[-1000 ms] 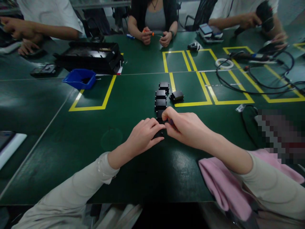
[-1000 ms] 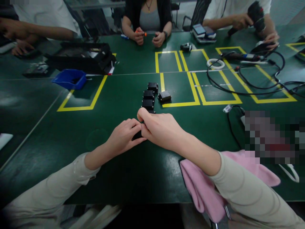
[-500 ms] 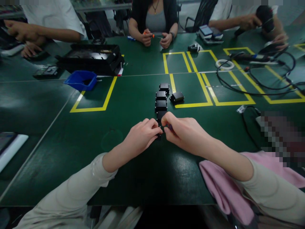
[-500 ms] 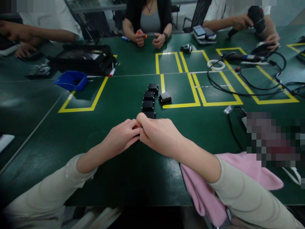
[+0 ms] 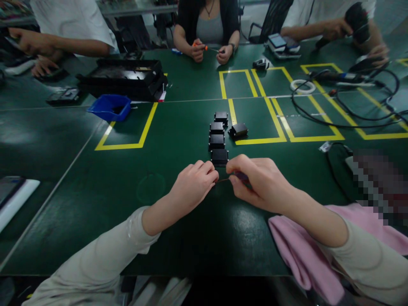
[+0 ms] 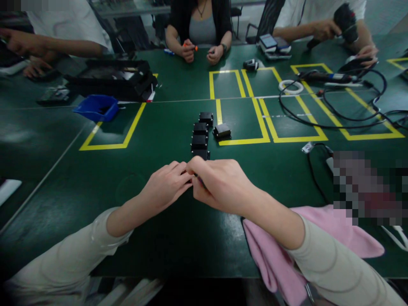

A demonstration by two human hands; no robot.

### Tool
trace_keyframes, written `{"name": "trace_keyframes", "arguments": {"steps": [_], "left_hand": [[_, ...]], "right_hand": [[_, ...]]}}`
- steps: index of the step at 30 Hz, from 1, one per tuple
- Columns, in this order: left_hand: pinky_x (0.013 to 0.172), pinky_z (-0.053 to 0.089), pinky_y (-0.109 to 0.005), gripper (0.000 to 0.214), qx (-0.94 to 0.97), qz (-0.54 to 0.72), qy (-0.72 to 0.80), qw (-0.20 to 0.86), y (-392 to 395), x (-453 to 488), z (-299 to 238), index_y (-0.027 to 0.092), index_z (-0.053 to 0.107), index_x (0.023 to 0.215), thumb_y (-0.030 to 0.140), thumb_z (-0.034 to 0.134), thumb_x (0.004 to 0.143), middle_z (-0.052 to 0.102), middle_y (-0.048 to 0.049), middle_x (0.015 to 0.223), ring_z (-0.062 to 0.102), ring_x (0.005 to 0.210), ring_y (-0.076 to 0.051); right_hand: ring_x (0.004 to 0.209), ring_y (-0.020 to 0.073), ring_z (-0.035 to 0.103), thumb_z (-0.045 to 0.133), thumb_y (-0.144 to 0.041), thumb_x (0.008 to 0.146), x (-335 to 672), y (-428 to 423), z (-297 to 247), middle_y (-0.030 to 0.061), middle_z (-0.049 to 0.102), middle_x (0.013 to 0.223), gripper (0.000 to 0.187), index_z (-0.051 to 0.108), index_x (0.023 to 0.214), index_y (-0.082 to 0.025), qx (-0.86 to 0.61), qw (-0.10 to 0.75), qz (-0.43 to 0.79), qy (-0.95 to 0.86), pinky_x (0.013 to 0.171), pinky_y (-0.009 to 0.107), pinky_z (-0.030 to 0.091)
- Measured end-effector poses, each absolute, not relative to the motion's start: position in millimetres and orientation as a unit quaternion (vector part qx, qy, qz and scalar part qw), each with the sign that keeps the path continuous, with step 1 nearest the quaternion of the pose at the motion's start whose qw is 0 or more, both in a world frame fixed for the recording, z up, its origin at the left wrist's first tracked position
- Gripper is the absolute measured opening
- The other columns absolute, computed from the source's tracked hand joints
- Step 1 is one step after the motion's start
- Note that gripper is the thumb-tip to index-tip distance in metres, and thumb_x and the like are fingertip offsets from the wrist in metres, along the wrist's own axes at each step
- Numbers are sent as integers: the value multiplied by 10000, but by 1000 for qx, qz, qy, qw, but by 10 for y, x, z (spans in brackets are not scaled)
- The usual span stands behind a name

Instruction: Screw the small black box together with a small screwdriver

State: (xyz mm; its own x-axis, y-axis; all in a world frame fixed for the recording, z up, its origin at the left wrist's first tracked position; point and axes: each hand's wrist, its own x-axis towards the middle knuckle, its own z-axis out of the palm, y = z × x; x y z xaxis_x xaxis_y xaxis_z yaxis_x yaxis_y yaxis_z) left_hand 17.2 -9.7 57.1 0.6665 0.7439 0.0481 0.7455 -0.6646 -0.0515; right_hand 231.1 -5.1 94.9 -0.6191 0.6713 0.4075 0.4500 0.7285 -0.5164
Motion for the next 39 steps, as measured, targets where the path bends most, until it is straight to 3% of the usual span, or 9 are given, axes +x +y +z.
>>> {"name": "trace_keyframes", "arguments": {"steps": [4,7,10,16,21,29,39], "left_hand": [[706,476,-342,23,-910,6,-413,28,-100,204,588,165,641,968,147,635,954,645,-76,1023,598,915,-237],[693,462,-324,23,-914,22,-404,27,-84,200,599,173,623,954,156,638,956,647,-66,1021,592,902,-223],[700,465,-314,35,-912,21,-410,6,-74,189,612,174,607,959,178,641,967,652,-58,1016,593,884,-209],[777,507,-330,36,-886,-63,-437,-138,-60,52,687,189,600,1014,214,575,1009,672,-41,1027,630,902,-197],[839,514,-351,192,-813,-155,-542,-142,96,-538,654,193,606,1039,349,494,1032,686,-64,1036,658,946,-221],[629,359,-262,220,-670,72,-734,-84,234,-1574,613,190,654,1031,356,520,976,710,-65,997,631,820,-226],[618,352,-259,290,-578,134,-800,-89,221,-2049,656,198,720,1054,406,599,894,695,-89,993,602,786,-239]], "right_hand": [[607,127,579,536,-182,895,2453,40,789,-15,604,745,79,511,942,-240,-413,422,299,-750,569,262,414],[467,114,479,546,-248,934,2532,159,606,-79,468,570,37,510,931,-254,-431,502,409,-629,494,264,379],[446,103,453,585,-284,909,2577,262,469,-97,422,549,89,501,901,-257,-412,550,486,-541,466,250,369],[449,90,452,627,-279,883,2600,340,328,-95,460,539,116,518,876,-240,-402,553,548,-481,462,232,363],[439,83,455,642,-306,886,2607,353,270,-104,465,536,145,515,878,-237,-405,548,551,-483,462,228,369],[451,83,454,645,-334,913,2611,348,258,-103,452,562,169,507,881,-243,-407,541,539,-502,463,231,375],[438,75,466,671,-333,906,2635,347,254,-108,475,541,175,531,884,-229,-403,544,548,-492,457,224,367]]}}
